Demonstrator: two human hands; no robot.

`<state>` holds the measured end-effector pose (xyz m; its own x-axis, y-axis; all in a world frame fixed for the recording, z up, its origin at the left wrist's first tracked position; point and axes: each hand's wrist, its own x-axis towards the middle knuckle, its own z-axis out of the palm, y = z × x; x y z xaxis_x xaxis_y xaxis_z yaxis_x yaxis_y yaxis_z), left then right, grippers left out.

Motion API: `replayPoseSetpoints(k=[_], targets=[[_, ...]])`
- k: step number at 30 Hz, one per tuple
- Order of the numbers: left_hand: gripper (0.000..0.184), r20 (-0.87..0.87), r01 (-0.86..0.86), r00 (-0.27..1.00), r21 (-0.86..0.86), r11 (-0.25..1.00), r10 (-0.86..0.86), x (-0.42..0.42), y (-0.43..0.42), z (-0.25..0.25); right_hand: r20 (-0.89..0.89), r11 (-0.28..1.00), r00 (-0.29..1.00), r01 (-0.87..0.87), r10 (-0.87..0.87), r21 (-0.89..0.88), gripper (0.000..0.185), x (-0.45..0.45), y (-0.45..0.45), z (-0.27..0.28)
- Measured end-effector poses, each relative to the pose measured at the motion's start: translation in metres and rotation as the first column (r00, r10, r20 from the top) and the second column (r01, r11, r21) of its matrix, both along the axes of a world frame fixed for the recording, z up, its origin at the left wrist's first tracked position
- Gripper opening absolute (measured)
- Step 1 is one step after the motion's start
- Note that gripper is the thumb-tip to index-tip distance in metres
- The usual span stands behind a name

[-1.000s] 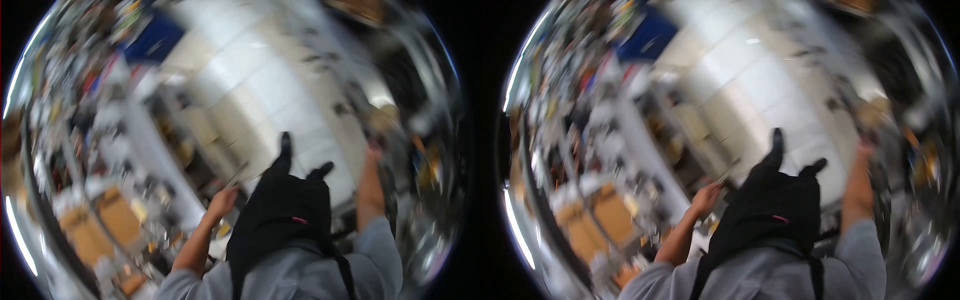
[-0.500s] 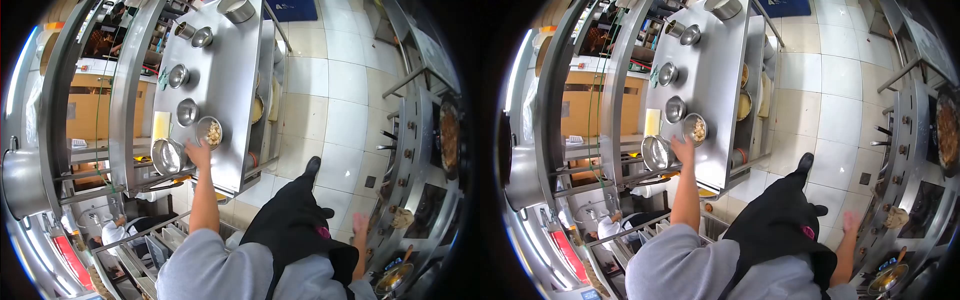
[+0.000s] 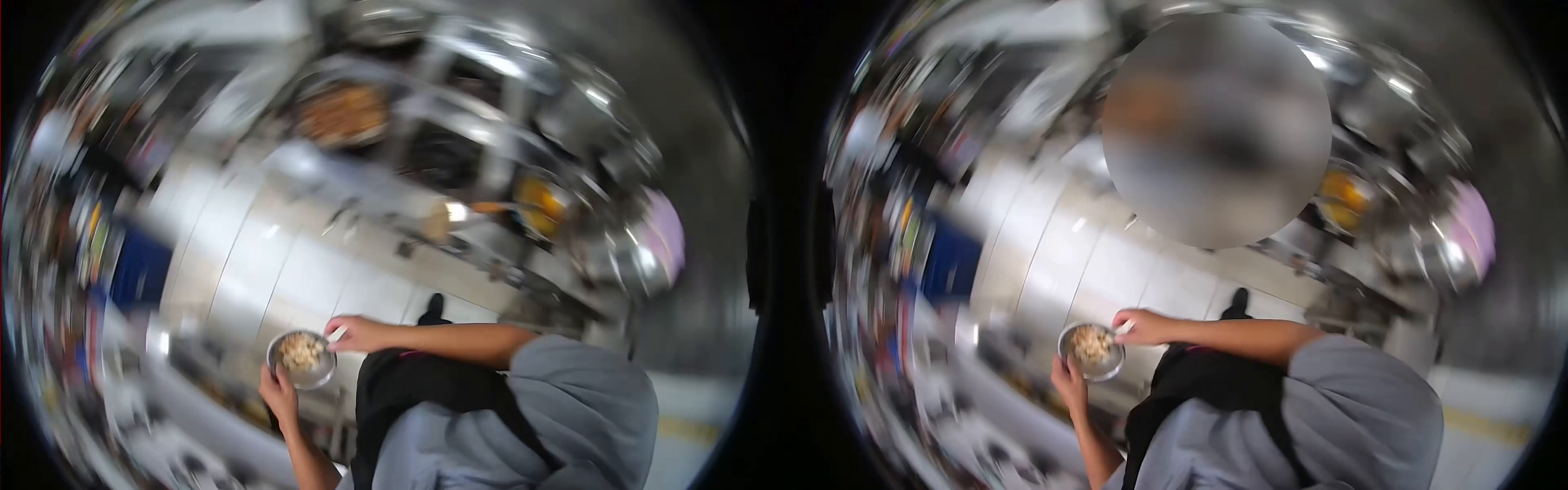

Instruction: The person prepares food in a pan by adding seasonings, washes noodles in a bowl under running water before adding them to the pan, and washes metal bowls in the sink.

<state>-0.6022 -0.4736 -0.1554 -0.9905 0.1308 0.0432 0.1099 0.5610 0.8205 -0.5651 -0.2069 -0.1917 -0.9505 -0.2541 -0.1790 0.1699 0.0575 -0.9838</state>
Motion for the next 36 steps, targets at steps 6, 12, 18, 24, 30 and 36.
replayPoseSetpoints(k=[6,12,18,24,30,36], targets=[[0.041,0.367,0.623,0.669,0.198,0.757,-0.647,-0.048,0.251,0.091,0.187,0.860,0.852,0.507,-0.490,-0.055,0.022,0.084,0.202,0.060],[0.046,-0.245,0.908,0.318,-0.200,0.369,-0.916,-0.033,0.525,0.074,0.189,0.303,0.288,0.951,-0.939,0.055,0.011,0.255,0.401,0.097],[0.036,0.654,0.995,0.063,0.016,0.098,-0.754,-0.015,0.671,-0.047,0.102,-0.072,-0.097,0.971,-0.990,0.226,0.020,0.346,0.528,0.040],[0.025,0.631,0.999,0.015,0.020,0.036,-0.776,0.015,0.645,0.003,-0.465,-0.365,-0.014,0.639,-0.885,0.677,0.012,0.330,0.556,0.009],[0.047,0.223,0.913,0.229,-0.386,0.130,-0.947,0.029,0.600,0.028,-0.346,-0.295,0.003,0.514,-0.938,0.806,0.020,0.280,0.550,-0.009],[0.049,0.150,0.898,0.282,-0.389,0.206,-0.947,0.036,0.569,0.045,0.315,-0.113,-0.268,0.895,-0.910,0.432,0.030,0.267,0.569,-0.057]])
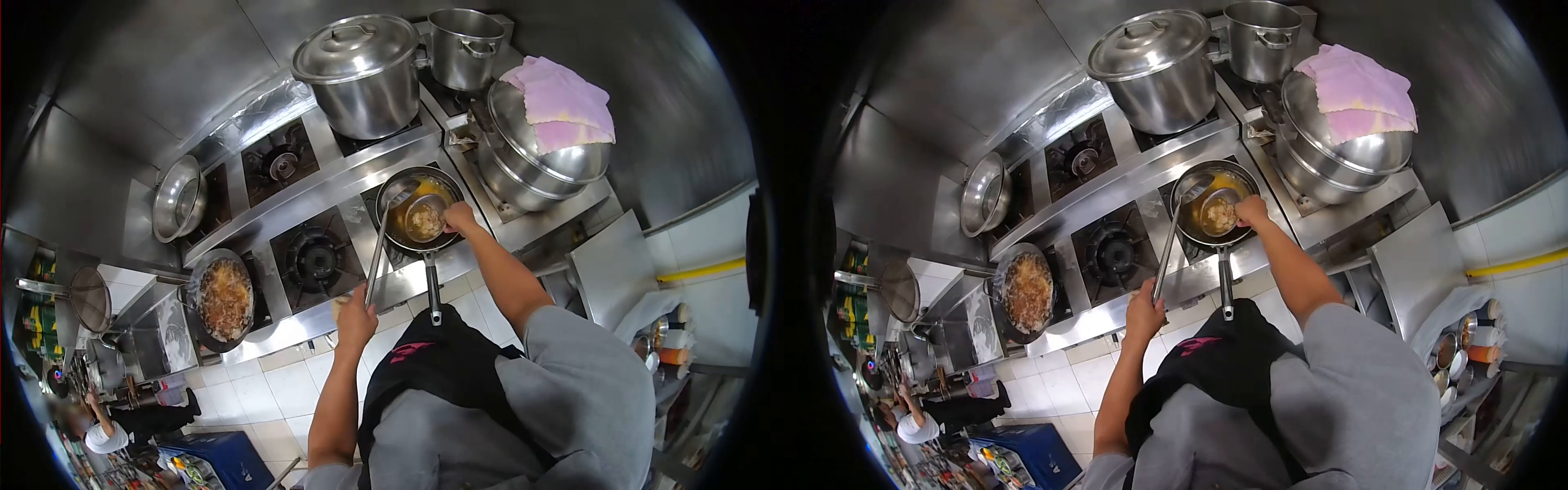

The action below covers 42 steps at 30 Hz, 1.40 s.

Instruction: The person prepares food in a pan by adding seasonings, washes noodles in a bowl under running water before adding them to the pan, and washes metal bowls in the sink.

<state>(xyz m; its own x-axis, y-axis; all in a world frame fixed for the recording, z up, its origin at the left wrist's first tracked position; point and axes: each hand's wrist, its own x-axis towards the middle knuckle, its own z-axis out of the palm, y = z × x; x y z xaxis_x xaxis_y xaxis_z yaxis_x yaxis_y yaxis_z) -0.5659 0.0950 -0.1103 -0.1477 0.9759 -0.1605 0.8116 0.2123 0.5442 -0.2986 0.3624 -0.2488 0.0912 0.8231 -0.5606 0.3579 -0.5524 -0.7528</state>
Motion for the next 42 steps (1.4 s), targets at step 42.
replayPoseSetpoints(k=[42], targets=[[0.038,0.763,0.019,0.579,-0.365,0.931,0.287,0.089,0.058,-0.028,-0.787,0.810,0.390,0.541,-0.479,-0.226,0.027,0.128,-0.130,0.012]])
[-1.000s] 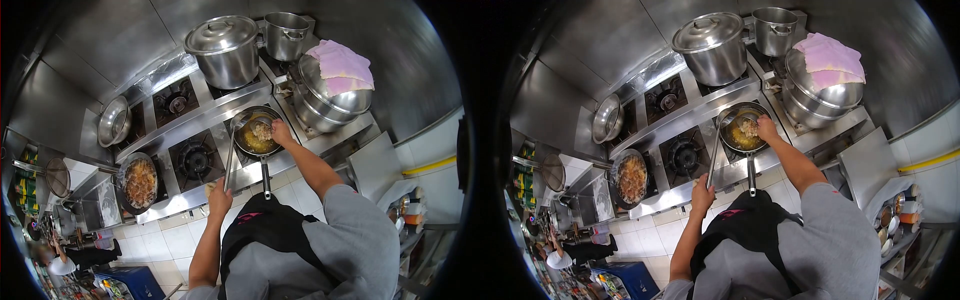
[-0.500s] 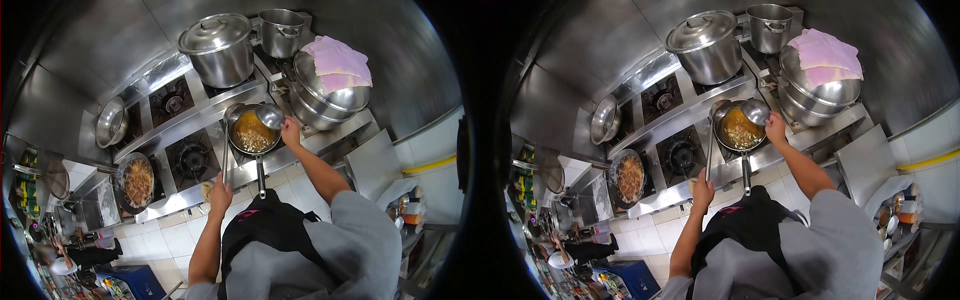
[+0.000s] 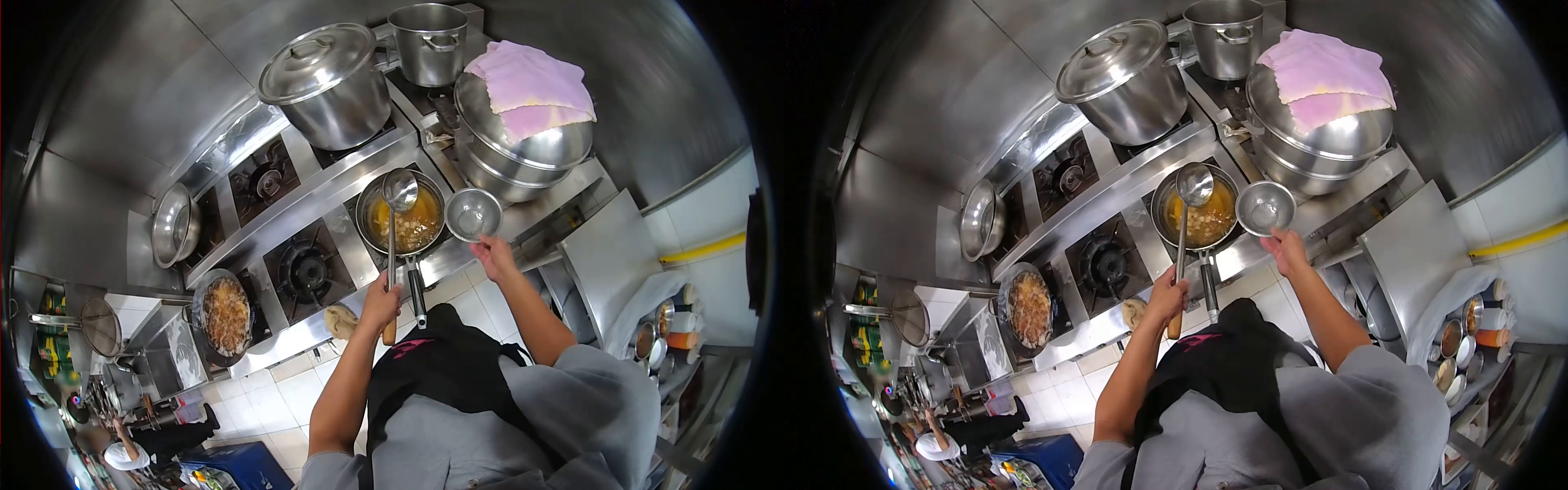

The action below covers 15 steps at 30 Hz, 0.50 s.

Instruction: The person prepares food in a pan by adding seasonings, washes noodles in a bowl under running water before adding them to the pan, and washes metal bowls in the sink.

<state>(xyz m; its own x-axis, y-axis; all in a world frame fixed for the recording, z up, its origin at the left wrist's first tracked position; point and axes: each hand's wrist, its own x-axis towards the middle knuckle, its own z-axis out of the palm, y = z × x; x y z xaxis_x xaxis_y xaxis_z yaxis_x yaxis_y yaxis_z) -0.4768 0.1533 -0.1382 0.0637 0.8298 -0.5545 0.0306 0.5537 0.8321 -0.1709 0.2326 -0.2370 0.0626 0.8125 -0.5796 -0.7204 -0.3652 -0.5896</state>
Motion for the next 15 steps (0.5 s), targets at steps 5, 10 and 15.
replayPoseSetpoints(k=[5,10,15], targets=[[0.034,0.011,-0.023,1.000,-0.081,0.996,0.024,0.014,0.004,0.007,0.032,0.999,0.999,0.037,-0.035,-0.040,0.037,0.014,-0.017,-0.005],[0.038,0.104,-0.008,0.994,-0.109,0.994,0.020,0.021,0.007,0.010,0.052,0.998,0.997,0.056,-0.053,-0.043,0.037,0.024,-0.019,-0.010],[0.028,0.264,-0.051,0.958,-0.240,0.969,0.116,0.019,0.005,0.023,0.099,0.998,0.994,0.041,-0.037,-0.040,0.033,0.026,-0.013,0.003]])
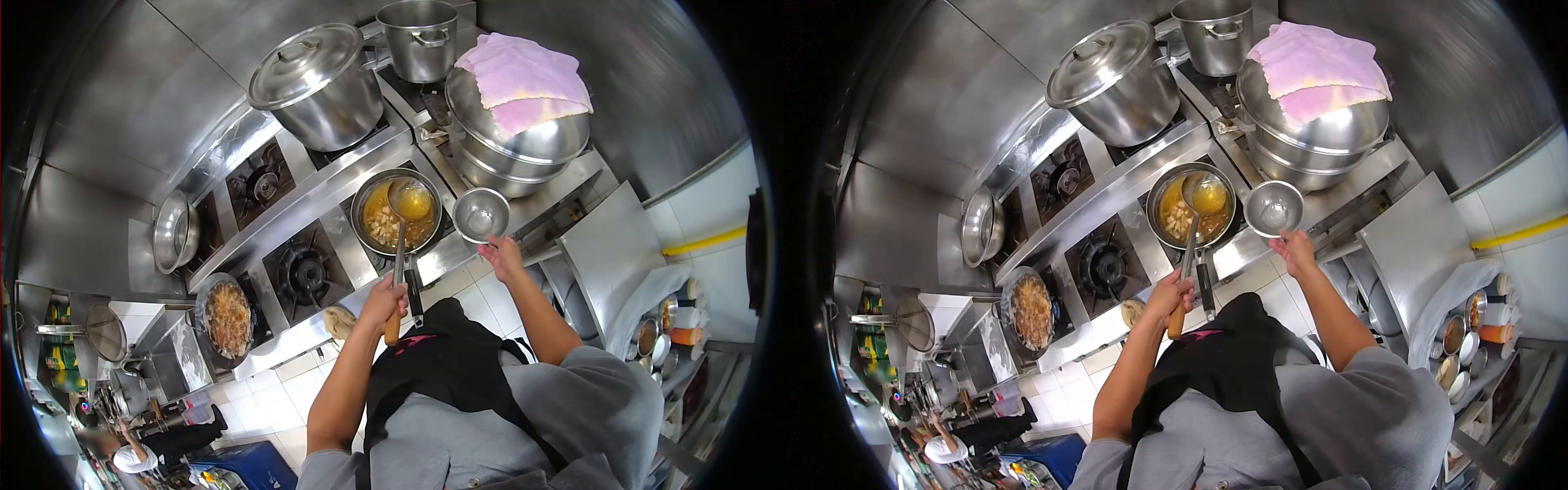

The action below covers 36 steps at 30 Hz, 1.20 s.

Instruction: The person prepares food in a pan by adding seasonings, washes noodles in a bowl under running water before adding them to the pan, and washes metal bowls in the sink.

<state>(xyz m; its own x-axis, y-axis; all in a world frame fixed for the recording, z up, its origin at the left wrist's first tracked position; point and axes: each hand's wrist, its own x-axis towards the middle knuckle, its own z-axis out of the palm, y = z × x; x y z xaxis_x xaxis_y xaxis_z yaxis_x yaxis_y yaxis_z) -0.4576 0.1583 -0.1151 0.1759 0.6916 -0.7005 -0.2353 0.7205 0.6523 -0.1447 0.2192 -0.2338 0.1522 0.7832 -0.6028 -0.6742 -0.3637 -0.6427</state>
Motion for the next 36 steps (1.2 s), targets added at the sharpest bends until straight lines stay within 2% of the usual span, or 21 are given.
replayPoseSetpoints(k=[1,4,7,11,13,15,17,21,24,27,28,29,31,34,35,36], targets=[[0.019,0.110,-0.025,0.993,-0.053,0.998,0.031,-0.003,0.000,0.004,0.018,1.000,1.000,-0.024,0.024,0.015,0.029,0.001,0.002,0.001],[0.012,0.180,-0.099,0.977,-0.106,0.989,0.117,-0.008,-0.012,0.013,0.038,0.997,0.997,-0.065,0.063,0.039,0.023,0.002,0.006,0.004],[0.013,0.226,-0.107,0.965,-0.115,0.988,0.131,-0.024,-0.033,0.029,0.049,0.995,0.996,-0.074,0.071,0.061,0.020,-0.002,0.009,0.019],[0.012,0.287,-0.201,0.925,-0.188,0.961,0.249,-0.055,-0.082,0.070,0.067,0.994,0.996,-0.064,0.059,0.089,0.018,-0.010,0.018,0.022],[0.017,0.326,-0.211,0.908,-0.192,0.959,0.265,-0.076,-0.118,0.094,0.111,0.993,0.990,-0.092,0.083,0.076,0.018,-0.016,0.024,0.019],[0.028,0.239,-0.276,0.913,-0.234,0.932,0.331,-0.092,-0.158,0.120,0.159,0.990,0.981,-0.119,0.107,0.070,0.018,-0.024,0.031,0.019],[0.039,0.273,-0.291,0.895,-0.242,0.926,0.353,-0.113,-0.202,0.138,0.171,0.987,0.980,-0.120,0.101,0.106,0.017,-0.036,0.035,0.024],[0.047,0.322,-0.357,0.838,-0.287,0.889,0.440,-0.153,-0.296,0.159,0.222,0.987,0.971,-0.118,0.092,0.108,0.017,-0.066,0.045,0.029],[0.045,0.288,-0.475,0.766,-0.348,0.808,0.574,-0.181,-0.364,0.173,0.206,0.986,0.976,-0.102,0.074,0.132,0.019,-0.086,0.049,0.027],[0.043,0.245,-0.627,0.609,-0.435,0.647,0.755,-0.211,-0.434,0.188,0.210,0.982,0.968,-0.162,0.140,0.092,0.015,-0.076,0.063,-0.026],[0.043,0.253,-0.648,0.569,-0.448,0.616,0.783,-0.224,-0.456,0.191,0.172,0.971,0.971,-0.194,0.169,0.141,0.016,-0.084,0.062,-0.026],[0.043,0.268,-0.665,0.532,-0.456,0.592,0.803,-0.235,-0.476,0.195,0.186,0.977,0.970,-0.178,0.155,0.116,0.018,-0.095,0.062,-0.025],[0.042,0.268,-0.731,0.460,-0.427,0.532,0.847,-0.261,-0.509,0.205,0.265,0.986,0.957,-0.143,0.115,0.089,0.018,-0.126,0.048,-0.004],[0.039,0.186,-0.804,0.392,-0.406,0.434,0.901,-0.312,-0.560,0.217,0.268,0.989,0.961,-0.104,0.072,0.105,0.017,-0.158,0.034,0.000],[0.039,0.103,-0.827,0.405,-0.382,0.412,0.908,-0.332,-0.567,0.225,0.259,0.985,0.963,-0.112,0.076,0.129,0.018,-0.171,0.026,0.005],[0.035,0.087,-0.853,0.392,-0.339,0.397,0.916,-0.351,-0.578,0.226,0.245,0.988,0.967,-0.100,0.068,0.119,0.018,-0.164,0.033,-0.015]])
